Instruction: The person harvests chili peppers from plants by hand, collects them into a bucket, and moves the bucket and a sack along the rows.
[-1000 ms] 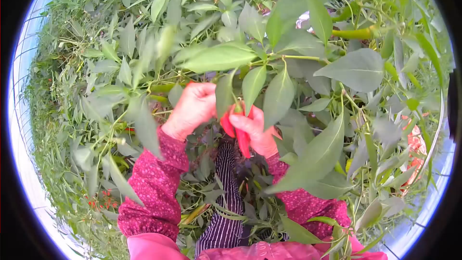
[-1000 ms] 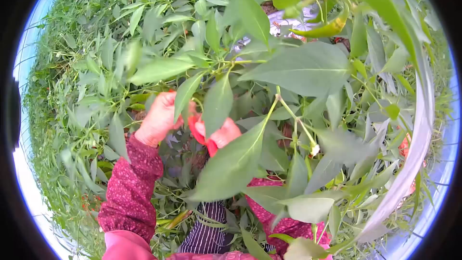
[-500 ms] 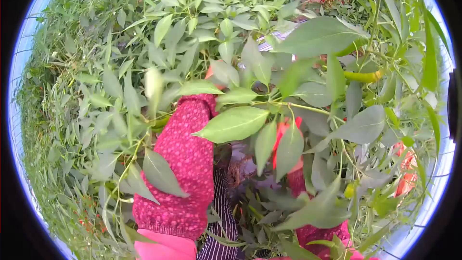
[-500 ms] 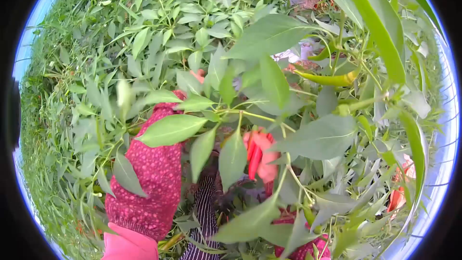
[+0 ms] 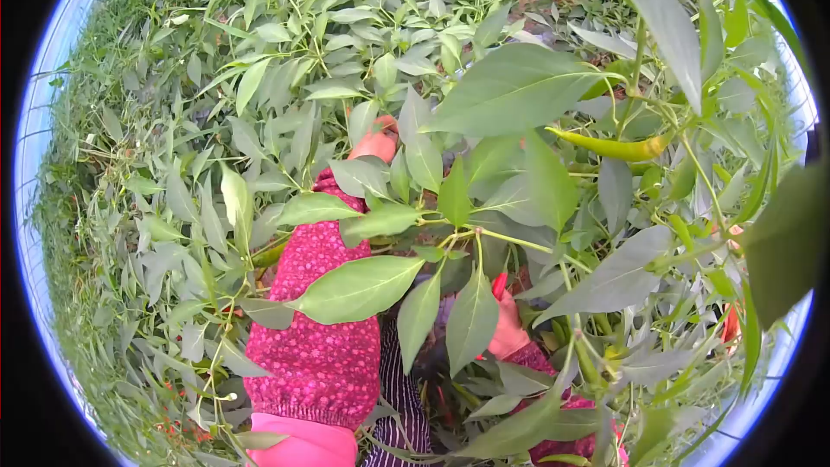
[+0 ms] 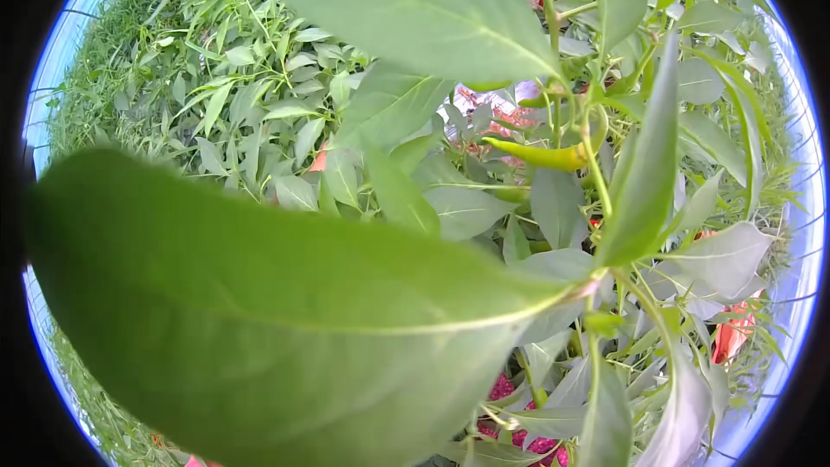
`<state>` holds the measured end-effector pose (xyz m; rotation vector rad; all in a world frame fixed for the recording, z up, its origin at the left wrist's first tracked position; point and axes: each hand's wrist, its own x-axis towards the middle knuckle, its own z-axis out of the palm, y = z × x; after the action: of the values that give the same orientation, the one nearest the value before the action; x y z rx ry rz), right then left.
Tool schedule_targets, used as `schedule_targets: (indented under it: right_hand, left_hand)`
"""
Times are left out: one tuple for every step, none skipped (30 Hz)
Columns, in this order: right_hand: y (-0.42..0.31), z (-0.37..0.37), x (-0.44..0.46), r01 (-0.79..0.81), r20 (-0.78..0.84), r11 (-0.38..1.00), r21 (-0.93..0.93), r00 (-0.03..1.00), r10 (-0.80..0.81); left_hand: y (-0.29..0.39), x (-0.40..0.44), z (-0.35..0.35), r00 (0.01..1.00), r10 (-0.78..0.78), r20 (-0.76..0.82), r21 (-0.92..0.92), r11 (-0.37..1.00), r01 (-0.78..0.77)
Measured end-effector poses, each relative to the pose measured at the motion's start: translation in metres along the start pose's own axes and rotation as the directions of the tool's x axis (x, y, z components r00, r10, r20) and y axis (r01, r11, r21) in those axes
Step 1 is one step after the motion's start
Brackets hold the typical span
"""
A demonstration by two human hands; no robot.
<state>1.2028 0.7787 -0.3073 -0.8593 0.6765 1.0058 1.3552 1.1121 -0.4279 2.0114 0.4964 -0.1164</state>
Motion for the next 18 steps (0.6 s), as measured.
schedule_targets:
  right_hand:
    - [0.0,0.003,-0.001,-0.028,-0.005,0.999,0.018,1.0,0.028]
    - [0.001,0.007,-0.003,-0.047,0.019,0.998,0.047,0.999,0.046]
    - [0.002,0.009,-0.006,-0.058,0.03,0.996,0.065,0.998,0.056]
    - [0.003,0.011,-0.008,-0.071,0.041,0.995,0.074,0.997,0.068]
    - [0.005,0.011,-0.009,-0.083,0.04,0.993,0.08,0.996,0.08]
    - [0.007,0.01,-0.01,-0.097,0.039,0.991,0.088,0.995,0.094]
    - [0.009,0.009,-0.01,-0.104,0.038,0.99,0.093,0.994,0.1]
    - [0.01,0.008,-0.009,-0.109,0.04,0.989,0.099,0.994,0.105]
    - [0.011,0.007,-0.009,-0.114,0.044,0.988,0.103,0.993,0.11]
    - [0.012,0.007,-0.009,-0.119,0.041,0.987,0.108,0.992,0.116]
    - [0.013,0.006,-0.009,-0.127,0.038,0.986,0.11,0.992,0.123]
    - [0.014,0.006,-0.008,-0.134,0.033,0.984,0.114,0.991,0.131]
    - [0.015,0.006,-0.009,-0.141,0.028,0.982,0.122,0.99,0.139]
    - [0.015,0.007,-0.009,-0.147,0.027,0.981,0.126,0.989,0.144]
    - [0.014,0.008,-0.009,-0.152,0.022,0.98,0.131,0.988,0.15]
    - [0.016,0.007,-0.01,-0.159,0.014,0.977,0.14,0.987,0.158]
    - [0.016,0.007,-0.01,-0.162,-0.004,0.973,0.165,0.986,0.165]
    - [0.017,0.007,-0.012,-0.165,-0.007,0.968,0.188,0.986,0.169]
  left_hand:
    - [0.001,0.0,-0.001,1.0,-0.006,-0.005,0.014,1.0,0.006]
    - [0.002,0.0,-0.001,1.0,-0.009,-0.009,0.022,1.0,0.009]
    - [0.004,0.0,-0.002,1.0,-0.012,-0.014,0.028,1.0,0.013]
    - [0.005,0.001,-0.003,1.0,-0.017,-0.015,0.037,0.999,0.017]
    - [0.005,0.001,-0.004,1.0,-0.02,-0.016,0.044,0.999,0.02]
    - [0.005,0.001,-0.004,1.0,-0.024,-0.018,0.051,0.998,0.025]
    - [0.007,0.003,-0.003,1.0,-0.023,-0.016,0.062,0.998,0.024]
    - [-0.002,0.004,-0.002,0.999,-0.027,-0.022,0.068,0.997,0.029]
    - [-0.003,0.003,-0.002,0.999,-0.025,-0.023,0.075,0.997,0.027]
    - [-0.002,0.006,-0.002,0.999,-0.027,-0.023,0.078,0.997,0.028]
    - [-0.003,0.006,-0.002,0.999,-0.026,-0.024,0.081,0.996,0.028]
    - [-0.001,0.005,-0.003,0.999,-0.027,-0.027,0.085,0.996,0.03]
    - [0.002,0.003,-0.004,0.999,-0.025,-0.028,0.093,0.995,0.027]
    - [0.007,0.003,-0.005,0.999,-0.021,-0.028,0.103,0.994,0.024]
    - [0.006,0.001,-0.007,0.999,-0.02,-0.032,0.105,0.994,0.023]
    - [0.007,0.002,-0.007,0.999,-0.014,-0.031,0.111,0.994,0.017]
    - [0.008,0.002,-0.007,0.999,-0.015,-0.036,0.116,0.993,0.019]
    - [0.007,0.0,-0.007,0.999,-0.014,-0.037,0.121,0.992,0.019]
